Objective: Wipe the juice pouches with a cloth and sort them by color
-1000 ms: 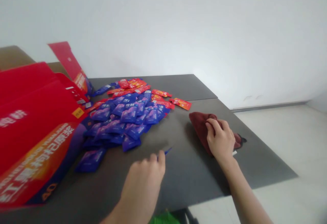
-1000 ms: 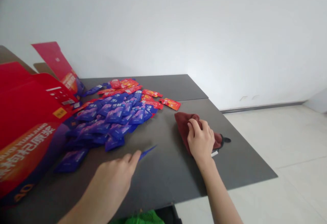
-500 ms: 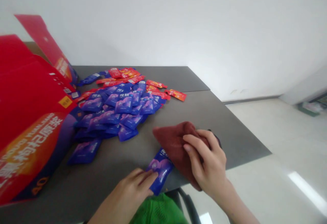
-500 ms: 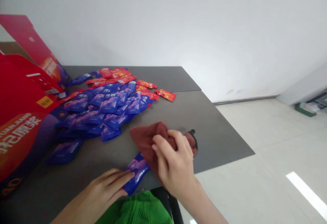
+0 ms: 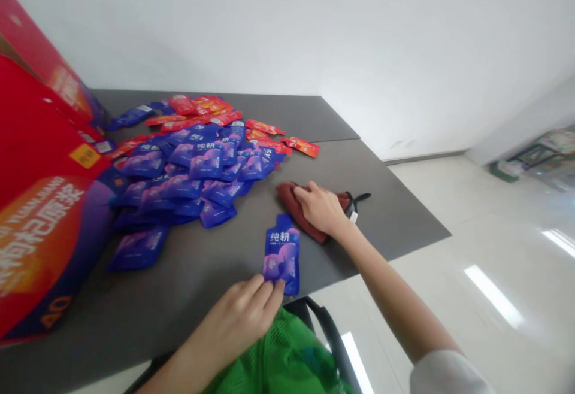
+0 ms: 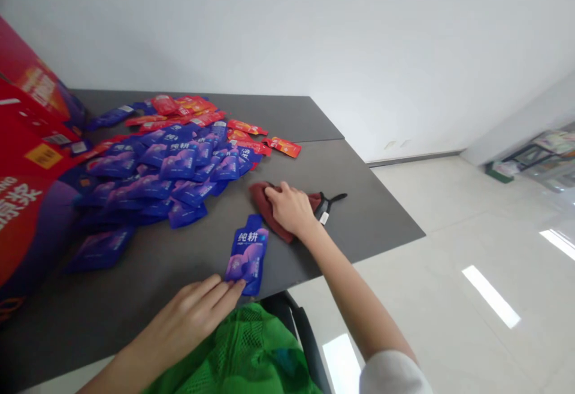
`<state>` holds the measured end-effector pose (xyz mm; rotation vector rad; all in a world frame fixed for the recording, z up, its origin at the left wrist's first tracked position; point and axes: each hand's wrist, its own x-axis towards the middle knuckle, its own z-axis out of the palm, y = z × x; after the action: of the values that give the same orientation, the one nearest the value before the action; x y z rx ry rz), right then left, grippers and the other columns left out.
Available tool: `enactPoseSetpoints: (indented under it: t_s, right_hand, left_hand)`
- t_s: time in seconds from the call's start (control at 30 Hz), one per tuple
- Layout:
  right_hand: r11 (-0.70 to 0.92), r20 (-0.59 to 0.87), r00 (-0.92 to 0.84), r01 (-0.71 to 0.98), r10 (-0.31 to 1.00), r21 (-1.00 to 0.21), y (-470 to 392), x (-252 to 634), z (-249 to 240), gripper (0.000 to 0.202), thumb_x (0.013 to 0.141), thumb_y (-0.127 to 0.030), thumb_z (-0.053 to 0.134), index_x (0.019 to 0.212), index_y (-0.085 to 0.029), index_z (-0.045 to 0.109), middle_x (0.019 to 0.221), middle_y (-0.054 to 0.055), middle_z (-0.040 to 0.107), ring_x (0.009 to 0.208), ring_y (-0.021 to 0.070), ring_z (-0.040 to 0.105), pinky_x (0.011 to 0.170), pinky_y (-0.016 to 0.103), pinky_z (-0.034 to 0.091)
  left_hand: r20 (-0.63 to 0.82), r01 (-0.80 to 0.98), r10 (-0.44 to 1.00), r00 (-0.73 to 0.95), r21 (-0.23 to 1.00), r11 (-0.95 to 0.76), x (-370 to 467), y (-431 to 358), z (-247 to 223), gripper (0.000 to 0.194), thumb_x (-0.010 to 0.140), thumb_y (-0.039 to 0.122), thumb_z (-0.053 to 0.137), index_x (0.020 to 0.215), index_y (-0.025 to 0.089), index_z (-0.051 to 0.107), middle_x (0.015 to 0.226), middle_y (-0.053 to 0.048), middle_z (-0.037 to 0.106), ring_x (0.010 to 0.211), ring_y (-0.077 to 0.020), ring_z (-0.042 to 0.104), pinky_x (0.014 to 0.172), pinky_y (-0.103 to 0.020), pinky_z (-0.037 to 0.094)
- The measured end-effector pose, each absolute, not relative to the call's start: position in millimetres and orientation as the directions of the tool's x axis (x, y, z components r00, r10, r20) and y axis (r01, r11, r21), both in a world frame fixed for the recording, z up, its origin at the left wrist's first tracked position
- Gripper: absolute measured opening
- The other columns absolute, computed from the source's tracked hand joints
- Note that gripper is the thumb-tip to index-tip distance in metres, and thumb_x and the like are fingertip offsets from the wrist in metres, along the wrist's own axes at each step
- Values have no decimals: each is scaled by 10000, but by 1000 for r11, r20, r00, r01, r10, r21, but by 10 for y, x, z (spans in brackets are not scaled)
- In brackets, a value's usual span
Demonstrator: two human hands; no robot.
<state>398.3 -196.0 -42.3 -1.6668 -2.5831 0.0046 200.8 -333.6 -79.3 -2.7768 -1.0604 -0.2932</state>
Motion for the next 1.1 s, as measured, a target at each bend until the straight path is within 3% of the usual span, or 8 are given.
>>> enactPoseSetpoints:
  t_s: [0.2, 0.3, 0.4, 0.57, 0.7, 0.8, 0.9, 1.1]
  right_hand:
    - [653, 243, -608, 675, 756, -344, -2389, 4072, -230, 419, 907, -419, 463, 1264, -203, 424, 1167, 92, 517, 1023, 198, 490, 927, 338, 381]
    - [753, 203, -729, 599, 654, -273, -2637, 3968, -405, 341, 904, -393, 471, 1210, -244, 502, 1244, 107, 466, 1103, 224, 432, 942, 373, 361]
    - [805, 167, -789, 565, 592, -183, -2500, 3889, -607, 197, 914, -326, 443, 995, -257, 608, 1126, 77, 515, 981, 200, 461, 849, 338, 371]
    - [639, 161, -623, 766, 765, -69, -1768, 3955, -631, 213, 924, -289, 419, 1014, -230, 603, 1012, 78, 534, 873, 188, 489, 775, 317, 352]
    - [575, 275, -521, 799, 808, -177, -1783, 4040, -346, 269, 948, -323, 359, 943, -193, 595, 952, 70, 522, 818, 170, 490, 752, 297, 363]
    - [742, 308, -675, 606, 670, -287, -2258, 3976, -210, 251, 930, -332, 381, 858, -219, 593, 995, 57, 501, 844, 164, 483, 767, 298, 366]
    - [847, 196, -830, 476, 522, -236, -2595, 3856, -304, 134, 858, -275, 472, 866, -289, 605, 861, 24, 478, 732, 160, 446, 676, 293, 340]
    - [773, 142, -760, 626, 634, -99, -2011, 3753, -655, 213, 906, -294, 411, 999, -302, 603, 884, 36, 477, 713, 156, 448, 665, 289, 325]
  left_hand:
    - [255, 721, 699, 668, 9, -693, 2184, -3251, -740, 281, 829, 74, 483, 1060, 175, 609, 935, -48, 664, 851, -198, 620, 759, -335, 511]
    - [299, 756, 717, 630, -25, -654, 2203, -3301, -818, 352, 835, 53, 424, 1129, 151, 592, 1075, -84, 669, 975, -216, 621, 752, -308, 514]
    - [326, 739, 678, 659, -114, -664, 2210, -3344, -924, 394, 837, 24, 366, 1146, 118, 591, 1114, -110, 669, 1031, -211, 614, 782, -283, 502]
    - [349, 724, 654, 671, -117, -680, 2213, -3325, -966, 392, 827, 8, 354, 1080, 129, 627, 1105, -107, 678, 1022, -220, 627, 763, -285, 505]
    - [347, 715, 644, 681, -127, -688, 2203, -3317, -905, 404, 814, -2, 361, 1109, 116, 611, 1141, -93, 664, 1044, -195, 619, 765, -253, 508]
    - [291, 723, 671, 682, -131, -678, 2228, -3352, -861, 359, 797, 3, 400, 1015, 149, 645, 969, -73, 715, 903, -181, 660, 671, -232, 508]
    - [216, 754, 725, 654, -103, -649, 2259, -3379, -818, 321, 783, -7, 420, 871, 187, 660, 735, -27, 699, 653, -144, 643, 589, -224, 484]
    - [348, 697, 623, 701, -145, -702, 2230, -3308, -855, 366, 851, 43, 353, 1071, 132, 632, 1075, -104, 687, 1004, -196, 630, 761, -249, 499]
